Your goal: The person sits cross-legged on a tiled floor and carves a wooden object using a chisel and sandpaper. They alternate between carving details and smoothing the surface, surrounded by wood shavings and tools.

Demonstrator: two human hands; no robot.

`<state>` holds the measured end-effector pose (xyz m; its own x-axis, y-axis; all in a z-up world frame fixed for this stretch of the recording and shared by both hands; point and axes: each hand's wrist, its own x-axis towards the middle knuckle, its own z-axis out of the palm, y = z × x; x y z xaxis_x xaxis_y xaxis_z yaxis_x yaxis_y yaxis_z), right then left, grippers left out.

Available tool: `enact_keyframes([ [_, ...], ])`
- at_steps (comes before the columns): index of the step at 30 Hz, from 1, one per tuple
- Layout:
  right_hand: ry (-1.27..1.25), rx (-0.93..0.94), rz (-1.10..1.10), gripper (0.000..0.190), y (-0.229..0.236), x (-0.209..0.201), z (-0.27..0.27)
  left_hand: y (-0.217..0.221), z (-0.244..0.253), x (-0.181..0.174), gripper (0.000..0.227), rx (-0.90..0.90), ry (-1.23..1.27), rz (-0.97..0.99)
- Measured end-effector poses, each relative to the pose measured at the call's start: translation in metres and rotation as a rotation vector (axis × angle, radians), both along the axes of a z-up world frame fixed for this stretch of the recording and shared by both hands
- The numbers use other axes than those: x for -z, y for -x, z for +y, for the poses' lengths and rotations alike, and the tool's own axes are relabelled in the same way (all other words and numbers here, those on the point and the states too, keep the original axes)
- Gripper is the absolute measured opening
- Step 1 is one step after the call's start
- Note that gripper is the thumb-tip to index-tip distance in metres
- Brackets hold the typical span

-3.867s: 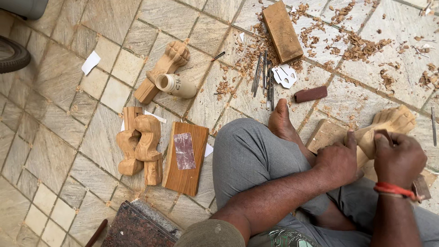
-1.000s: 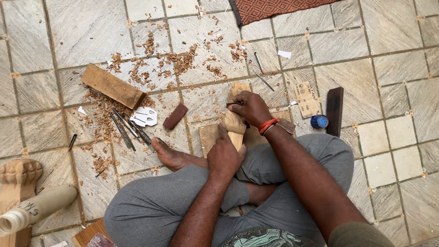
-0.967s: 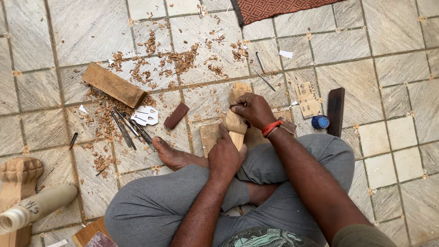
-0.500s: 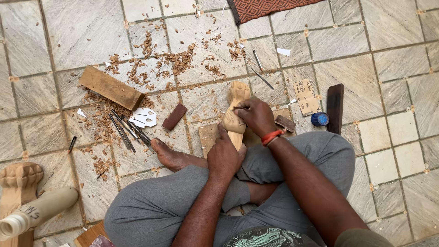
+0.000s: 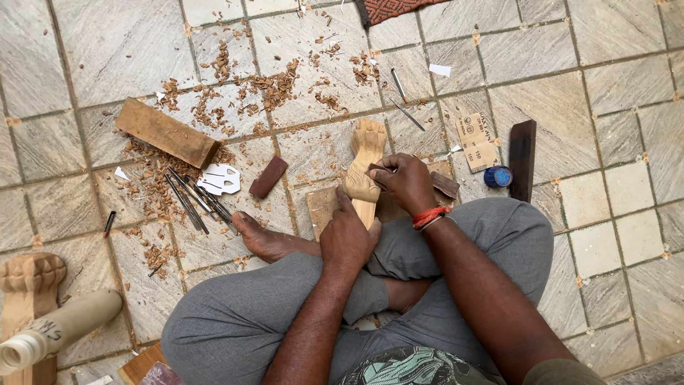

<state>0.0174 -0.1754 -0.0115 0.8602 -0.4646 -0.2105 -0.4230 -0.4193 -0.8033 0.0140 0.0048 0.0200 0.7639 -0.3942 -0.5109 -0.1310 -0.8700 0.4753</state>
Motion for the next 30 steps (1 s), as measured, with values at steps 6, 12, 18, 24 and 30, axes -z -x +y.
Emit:
enact_keyframes([
  [6, 0.25, 0.078, 0.081, 0.029, -0.028, 0.009, -0.005, -0.012, 0.004, -0.019, 0.106, -0.001, 0.036, -0.036],
  [12, 0.188, 0.055, -0.17, 0.019, -0.005, 0.009, 0.003, -0.041, 0.062, -0.063, 0.076, -0.126, -0.023, 0.122],
  [18, -0.061, 0.047, -0.079, 0.018, -0.009, 0.001, 0.017, -0.083, 0.095, -0.096, 0.08, -0.285, 0.228, -0.22],
  [24, 0.139, 0.134, -0.207, 0.016, -0.016, 0.001, 0.025, -0.103, 0.052, -0.063, 0.077, -0.531, 1.062, -0.213],
  [30, 0.499, -0.087, -0.476, 0.014, -0.019, -0.016, 0.041, -0.115, 0.032, -0.023, 0.065, -0.661, 1.277, -0.196],
])
